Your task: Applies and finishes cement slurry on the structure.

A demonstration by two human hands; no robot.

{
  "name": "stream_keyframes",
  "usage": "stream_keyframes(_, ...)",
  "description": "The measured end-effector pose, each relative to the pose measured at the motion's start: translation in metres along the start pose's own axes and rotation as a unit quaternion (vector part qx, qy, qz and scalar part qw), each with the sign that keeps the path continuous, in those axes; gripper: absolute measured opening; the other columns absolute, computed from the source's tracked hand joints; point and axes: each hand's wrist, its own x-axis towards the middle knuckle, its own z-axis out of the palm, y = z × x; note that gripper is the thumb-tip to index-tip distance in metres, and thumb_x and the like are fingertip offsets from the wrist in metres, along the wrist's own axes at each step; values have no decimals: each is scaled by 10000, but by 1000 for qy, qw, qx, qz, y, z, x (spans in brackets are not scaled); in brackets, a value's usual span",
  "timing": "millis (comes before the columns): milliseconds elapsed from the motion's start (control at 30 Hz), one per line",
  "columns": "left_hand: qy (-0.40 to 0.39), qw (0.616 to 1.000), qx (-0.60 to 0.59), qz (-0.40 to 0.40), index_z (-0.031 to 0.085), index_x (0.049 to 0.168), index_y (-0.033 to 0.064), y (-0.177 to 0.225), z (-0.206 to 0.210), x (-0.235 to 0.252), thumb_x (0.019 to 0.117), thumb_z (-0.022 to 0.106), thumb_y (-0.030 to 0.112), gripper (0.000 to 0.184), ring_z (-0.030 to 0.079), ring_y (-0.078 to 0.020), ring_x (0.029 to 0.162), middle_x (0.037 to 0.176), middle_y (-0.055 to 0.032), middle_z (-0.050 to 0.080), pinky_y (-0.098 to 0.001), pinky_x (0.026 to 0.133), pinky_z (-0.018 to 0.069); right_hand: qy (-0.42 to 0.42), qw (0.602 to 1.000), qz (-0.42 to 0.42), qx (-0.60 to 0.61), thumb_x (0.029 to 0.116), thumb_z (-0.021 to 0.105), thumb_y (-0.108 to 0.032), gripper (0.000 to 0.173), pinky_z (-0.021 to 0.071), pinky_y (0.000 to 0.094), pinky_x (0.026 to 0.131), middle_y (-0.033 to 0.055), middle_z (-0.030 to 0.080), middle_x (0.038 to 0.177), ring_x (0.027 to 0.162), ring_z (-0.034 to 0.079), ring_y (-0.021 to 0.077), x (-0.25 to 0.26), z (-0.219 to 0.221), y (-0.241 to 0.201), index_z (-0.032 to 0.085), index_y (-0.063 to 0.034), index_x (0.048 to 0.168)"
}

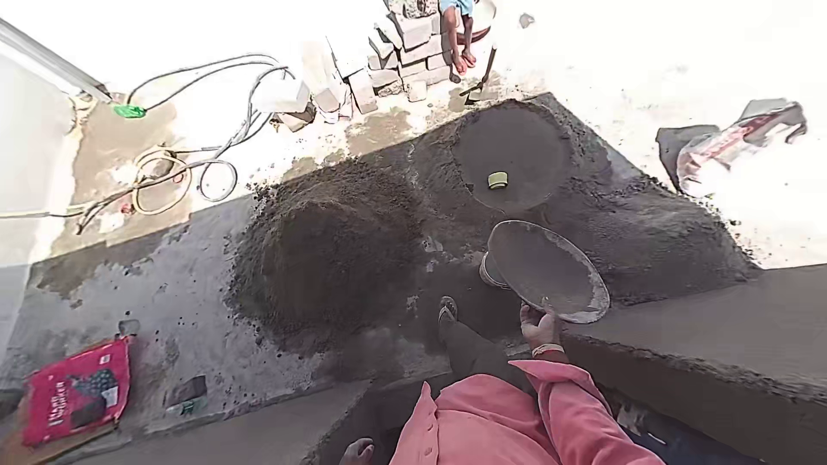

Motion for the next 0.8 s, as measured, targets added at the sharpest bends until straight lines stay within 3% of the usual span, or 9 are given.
stream_keyframes(100, 115, 986, -119, 25, 592, 1367, 9, 91, -68, 7, 1083, 509, 213, 360, 709, -292, 1070, 1218, -194, 698, -471, 940, 575, 56, 998, 26, 24, 1096, 452, -293, 242, 554, 204, 649, 70, 571, 1013, 768, 634, 95, 5, 37, 1, 469, -126, 1270)
stream_keyframes(167, 188, 951, -233, 71, 564, 1373, 6, 169, -109, 3, 1105, 456, 205, 351, 723, -269, 1012, 1187, -184, 711, -430, 856, 591, 73, 996, 33, 44, 1101, 431, -289, 268, 547, 198, 683, 76, 555, 1068, 829, 635, 97, 2, 60, 2, 445, -121, 1310)
stream_keyframes(233, 216, 934, -258, 122, 560, 1375, 9, 241, -141, 4, 1110, 430, 200, 351, 723, -241, 961, 1155, -174, 718, -388, 803, 588, 88, 992, 35, 82, 1110, 414, -293, 322, 536, 201, 746, 90, 533, 1131, 903, 622, 109, 3, 78, -3, 417, -113, 1377)
stream_keyframes(333, 173, 959, -159, 161, 564, 1371, -5, 324, -170, 16, 1105, 439, 181, 347, 706, -241, 995, 1179, -187, 698, -389, 846, 575, 119, 983, 20, 137, 1110, 413, -315, 312, 540, 201, 716, 88, 540, 1092, 858, 627, 114, 13, 104, -18, 433, -112, 1346)
stream_keyframes(433, 105, 977, -23, 183, 572, 1366, -19, 380, -195, 45, 1096, 461, 171, 348, 694, -265, 1038, 1211, -212, 679, -413, 913, 559, 127, 975, 3, 181, 1107, 417, -318, 284, 545, 198, 684, 78, 552, 1040, 808, 635, 103, 25, 127, -31, 450, -111, 1298)
stream_keyframes(567, 46, 987, 74, 135, 580, 1354, -27, 437, -223, 84, 1096, 470, 146, 329, 687, -283, 1026, 1190, -222, 678, -430, 904, 553, 144, 965, -15, 217, 1105, 426, -328, 304, 544, 201, 724, 74, 549, 1070, 858, 634, 103, 41, 152, -41, 447, -118, 1324)
stream_keyframes(733, -17, 981, 168, 99, 576, 1348, -45, 515, -285, 173, 1094, 490, 157, 336, 689, -297, 1034, 1210, -252, 662, -435, 923, 555, 198, 943, -53, 262, 1109, 417, -292, 321, 536, 203, 730, 90, 538, 1119, 887, 622, 113, 57, 183, -36, 428, -113, 1375)
stream_keyframes(800, -13, 976, 188, 105, 570, 1351, -46, 581, -303, 203, 1095, 490, 158, 337, 680, -299, 1030, 1213, -254, 656, -440, 921, 547, 209, 937, -65, 274, 1111, 408, -294, 312, 534, 203, 716, 83, 534, 1106, 868, 621, 110, 64, 212, -40, 423, -119, 1369)
